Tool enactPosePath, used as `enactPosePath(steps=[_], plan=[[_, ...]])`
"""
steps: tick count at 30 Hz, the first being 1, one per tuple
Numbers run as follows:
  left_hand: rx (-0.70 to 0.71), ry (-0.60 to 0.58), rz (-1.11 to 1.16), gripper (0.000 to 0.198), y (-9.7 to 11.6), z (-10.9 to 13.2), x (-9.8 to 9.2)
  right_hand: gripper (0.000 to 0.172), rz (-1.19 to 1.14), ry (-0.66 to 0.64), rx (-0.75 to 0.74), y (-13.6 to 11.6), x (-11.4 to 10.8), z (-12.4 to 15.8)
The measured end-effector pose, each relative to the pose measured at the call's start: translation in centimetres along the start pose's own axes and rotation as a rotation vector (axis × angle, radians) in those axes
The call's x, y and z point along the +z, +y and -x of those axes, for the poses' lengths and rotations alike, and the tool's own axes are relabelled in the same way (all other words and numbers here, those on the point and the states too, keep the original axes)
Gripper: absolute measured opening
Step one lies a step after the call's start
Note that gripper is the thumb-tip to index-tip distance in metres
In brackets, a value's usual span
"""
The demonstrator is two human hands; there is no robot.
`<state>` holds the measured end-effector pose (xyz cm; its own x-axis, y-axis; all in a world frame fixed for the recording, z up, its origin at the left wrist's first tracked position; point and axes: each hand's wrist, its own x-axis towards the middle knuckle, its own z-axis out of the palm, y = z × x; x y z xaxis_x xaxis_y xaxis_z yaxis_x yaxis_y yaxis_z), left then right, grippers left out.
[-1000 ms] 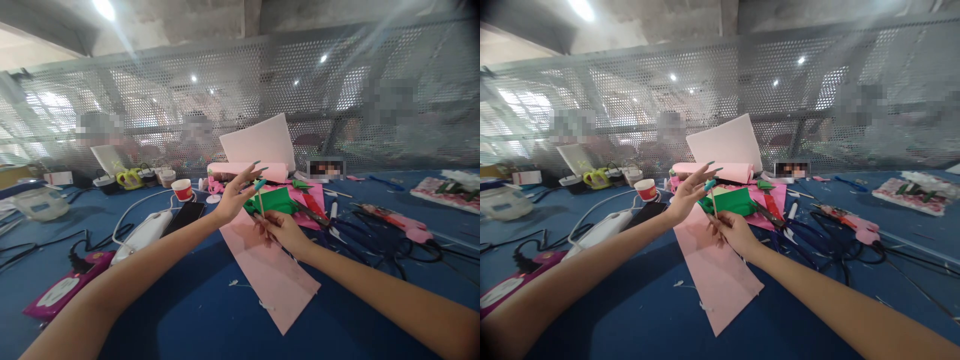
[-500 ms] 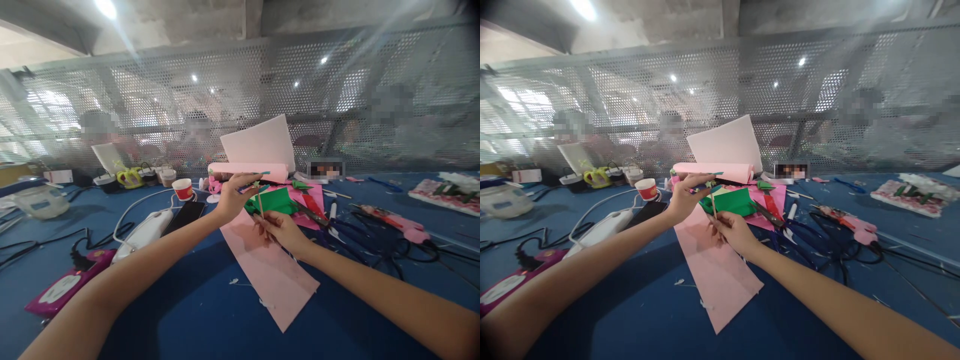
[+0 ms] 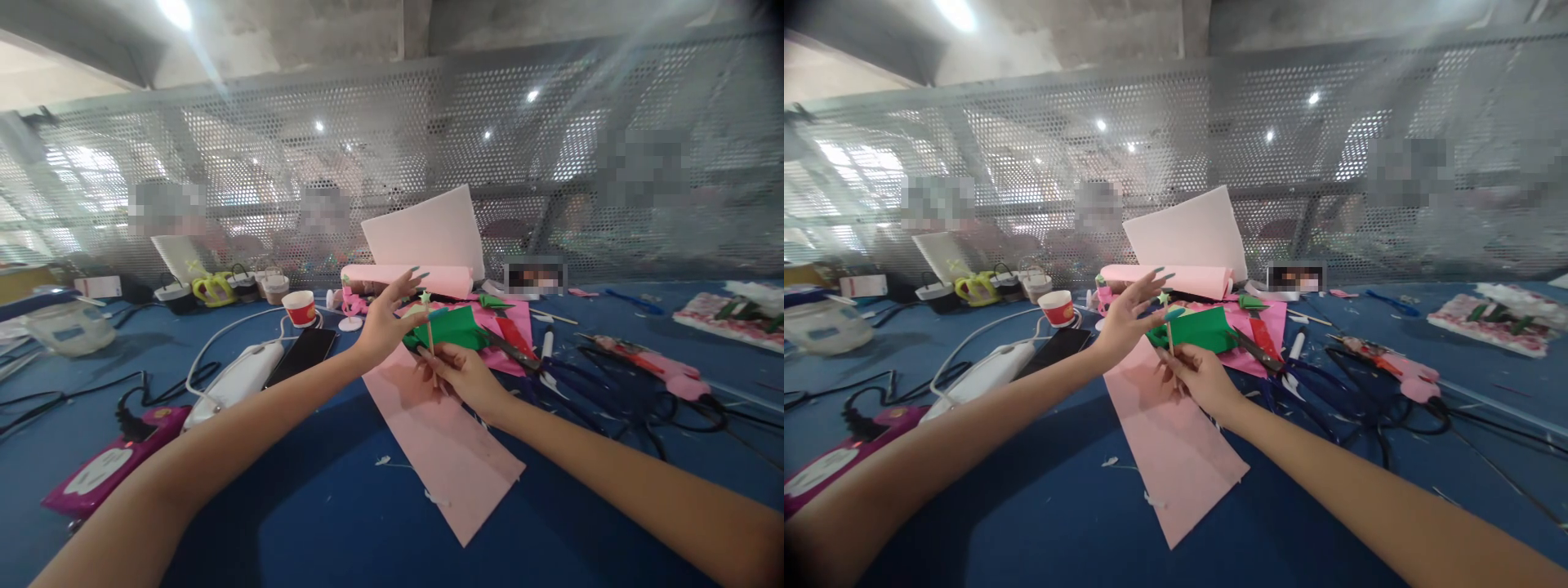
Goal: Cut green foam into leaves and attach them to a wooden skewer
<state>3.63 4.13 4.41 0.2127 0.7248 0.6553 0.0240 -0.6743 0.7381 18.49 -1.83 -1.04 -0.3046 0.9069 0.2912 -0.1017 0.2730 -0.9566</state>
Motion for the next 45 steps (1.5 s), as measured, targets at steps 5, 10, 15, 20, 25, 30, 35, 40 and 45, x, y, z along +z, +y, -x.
enactPosePath(steps=[5,10,15,20,25,30,35,40,45], plan=[[-0.325,-0.134,0.181,0.041,-1.1,1.1,1.0,0.036,0.033,0.025,-0.021,0.2,-0.2,-0.1],[-0.401,-0.142,0.169,0.040,-1.1,2.0,1.5,0.036,-0.021,0.009,-0.013,0.6,-0.4,-0.5],[-0.350,-0.037,0.190,0.028,0.4,0.2,0.6,0.039,-0.081,0.095,0.018,0.8,-0.4,-0.6],[-0.498,-0.159,-0.035,0.016,3.6,-3.0,-3.3,0.042,0.185,0.122,-0.065,0.7,-0.2,0.0],[-0.553,-0.436,-0.510,0.013,4.4,-4.1,-8.1,0.059,0.640,0.212,-0.235,0.8,-0.1,0.3],[-0.710,-0.575,-0.624,0.019,1.9,-4.0,-9.9,0.082,0.668,0.126,-0.141,0.5,0.1,0.5],[-0.763,-0.518,-0.669,0.017,0.4,-3.6,-10.1,0.081,0.630,0.091,-0.084,-0.2,0.4,0.9],[-0.750,-0.491,-0.707,0.016,-0.2,-3.5,-10.1,0.066,0.452,0.035,0.026,0.0,-0.1,0.6],[-0.651,-0.534,-0.717,0.026,0.2,-4.0,-10.1,0.045,0.123,-0.004,0.066,0.2,-0.7,0.2]])
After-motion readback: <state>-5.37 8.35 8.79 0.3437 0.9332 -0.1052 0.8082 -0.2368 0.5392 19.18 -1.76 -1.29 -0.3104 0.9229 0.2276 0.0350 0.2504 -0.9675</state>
